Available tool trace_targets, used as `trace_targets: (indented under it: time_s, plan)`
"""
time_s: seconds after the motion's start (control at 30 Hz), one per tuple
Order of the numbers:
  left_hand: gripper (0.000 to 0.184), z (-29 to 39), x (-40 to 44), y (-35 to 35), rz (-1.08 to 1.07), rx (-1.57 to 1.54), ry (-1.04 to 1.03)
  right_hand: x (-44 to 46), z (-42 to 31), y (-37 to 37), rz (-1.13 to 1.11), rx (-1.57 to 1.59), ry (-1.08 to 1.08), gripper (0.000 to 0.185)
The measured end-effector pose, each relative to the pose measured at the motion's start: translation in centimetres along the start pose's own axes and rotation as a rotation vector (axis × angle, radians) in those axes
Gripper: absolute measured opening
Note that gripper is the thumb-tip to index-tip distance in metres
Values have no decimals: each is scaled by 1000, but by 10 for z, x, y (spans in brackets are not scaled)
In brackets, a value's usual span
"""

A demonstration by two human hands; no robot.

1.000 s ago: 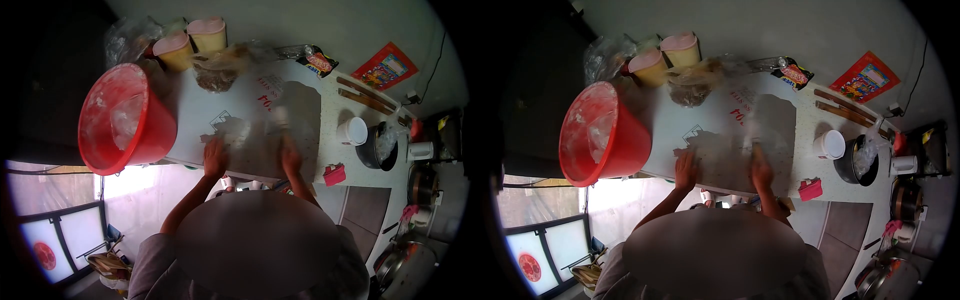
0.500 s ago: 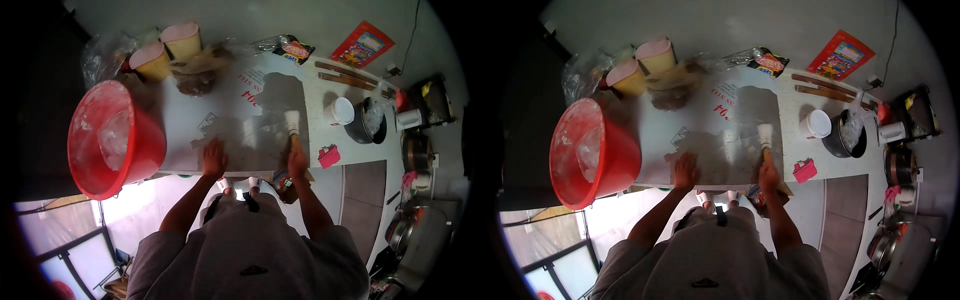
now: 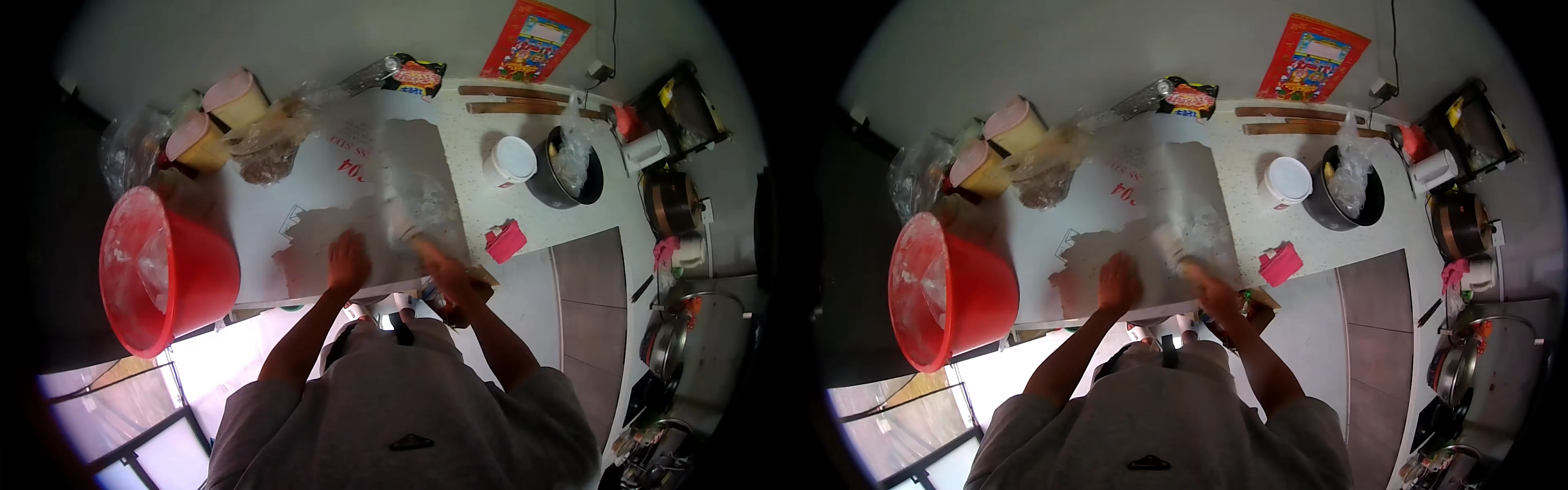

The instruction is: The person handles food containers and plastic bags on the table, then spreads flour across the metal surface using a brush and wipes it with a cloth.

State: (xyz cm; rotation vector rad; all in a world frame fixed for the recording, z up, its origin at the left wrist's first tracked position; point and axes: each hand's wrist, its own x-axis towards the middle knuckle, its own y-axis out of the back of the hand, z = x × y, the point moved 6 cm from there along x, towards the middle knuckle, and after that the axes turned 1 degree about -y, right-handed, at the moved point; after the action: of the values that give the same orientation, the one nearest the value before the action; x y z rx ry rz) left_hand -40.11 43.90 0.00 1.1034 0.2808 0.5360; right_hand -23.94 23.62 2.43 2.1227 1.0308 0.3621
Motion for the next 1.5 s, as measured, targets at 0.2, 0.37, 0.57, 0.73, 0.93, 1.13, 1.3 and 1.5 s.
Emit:
trace_targets:
  time_s: [0.2,0.37,0.57,0.73,0.93,1.13,1.3,1.5]
  plan:
    - [57,25,14,2,18,31,9,29,39,41,394,6,-73,40]
    - [59,45,25,0,30,19,-12,75,41,83,421,69,-147,46]
    - [58,71,29,-3,91,-3,-66,77,78,65,337,-269,-140,52]
    - [61,84,27,-3,53,2,-45,46,80,38,368,-109,-9,52]
    - [66,77,16,-3,27,-25,-55,13,59,18,410,-118,34,52]
    - [75,71,-3,3,-182,10,-10,-7,52,7,420,-30,21,54]
    - [76,59,-28,-14,-98,-61,-107,-29,53,18,466,72,-8,43]
    - [74,76,-40,-34,-125,-91,-91,-52,65,59,502,14,-28,45]
